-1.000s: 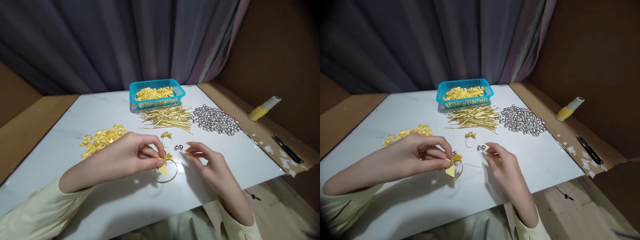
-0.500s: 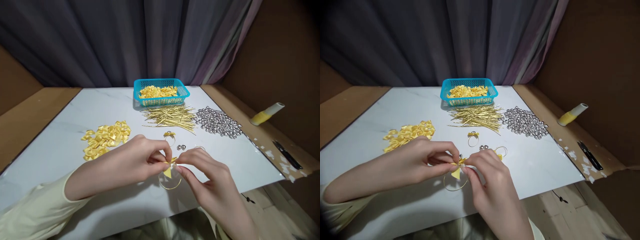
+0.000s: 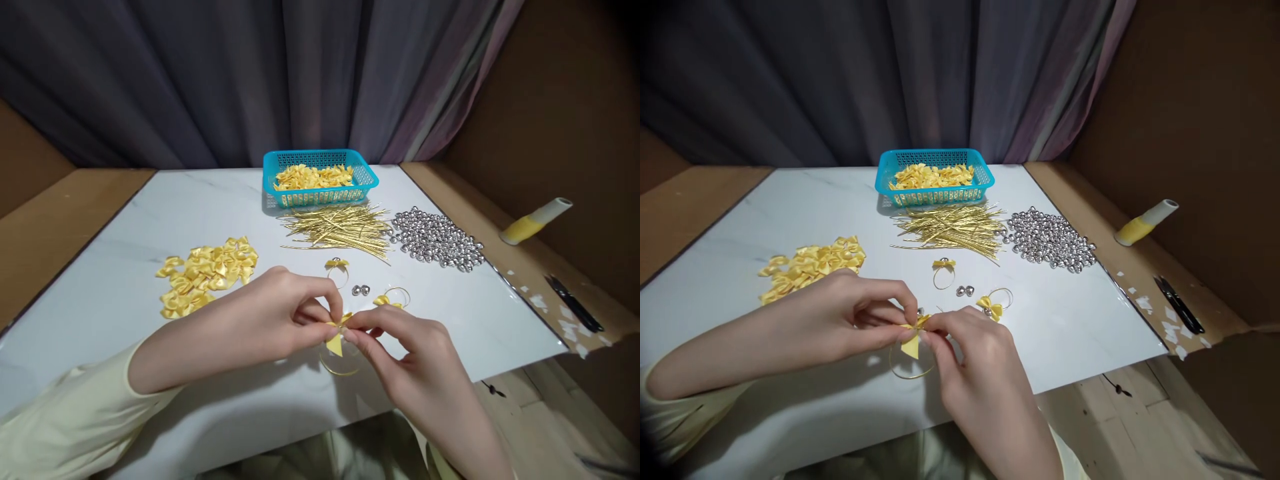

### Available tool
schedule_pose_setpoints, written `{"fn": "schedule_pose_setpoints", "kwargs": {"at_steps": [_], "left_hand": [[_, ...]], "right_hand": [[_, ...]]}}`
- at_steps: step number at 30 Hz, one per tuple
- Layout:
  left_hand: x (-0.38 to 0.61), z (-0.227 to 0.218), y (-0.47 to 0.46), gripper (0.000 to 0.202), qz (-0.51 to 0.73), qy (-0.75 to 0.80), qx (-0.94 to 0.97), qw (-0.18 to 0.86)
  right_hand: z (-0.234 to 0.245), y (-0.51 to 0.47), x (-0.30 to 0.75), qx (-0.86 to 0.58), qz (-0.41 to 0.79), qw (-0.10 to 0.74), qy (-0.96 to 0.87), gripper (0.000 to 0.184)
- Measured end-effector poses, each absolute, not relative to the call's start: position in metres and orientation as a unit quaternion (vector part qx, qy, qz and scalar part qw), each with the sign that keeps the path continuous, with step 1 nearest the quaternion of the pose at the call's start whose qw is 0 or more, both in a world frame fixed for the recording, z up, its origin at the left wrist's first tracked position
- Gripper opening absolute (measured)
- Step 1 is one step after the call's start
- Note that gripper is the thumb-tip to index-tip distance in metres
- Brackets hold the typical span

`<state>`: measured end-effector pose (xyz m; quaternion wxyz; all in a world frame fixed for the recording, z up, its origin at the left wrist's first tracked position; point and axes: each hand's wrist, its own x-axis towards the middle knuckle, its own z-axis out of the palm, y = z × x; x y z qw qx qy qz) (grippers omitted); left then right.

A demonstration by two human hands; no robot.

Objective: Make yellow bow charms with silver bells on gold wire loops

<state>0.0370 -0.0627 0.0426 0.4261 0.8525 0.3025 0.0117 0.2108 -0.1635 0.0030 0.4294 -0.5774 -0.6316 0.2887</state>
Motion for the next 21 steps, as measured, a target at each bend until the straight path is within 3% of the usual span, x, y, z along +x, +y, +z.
{"fn": "schedule_pose_setpoints", "kwargs": {"at_steps": [9, 21], "left_hand": [[0.0378, 0.0425, -0.0638, 0.011, 0.006, 0.304, 0.826, 0.475], [0.0368, 0.0355, -0.0616, 0.007, -0.02, 0.297, 0.852, 0.431]], "right_hand": [[0.0047, -0.1612, 0.2134, -0.569, 0.295, 0.407, -0.651, 0.019], [0.0086, -0.1576, 0.2189, -0.56, 0.291, 0.34, -0.697, 0.02]]}}
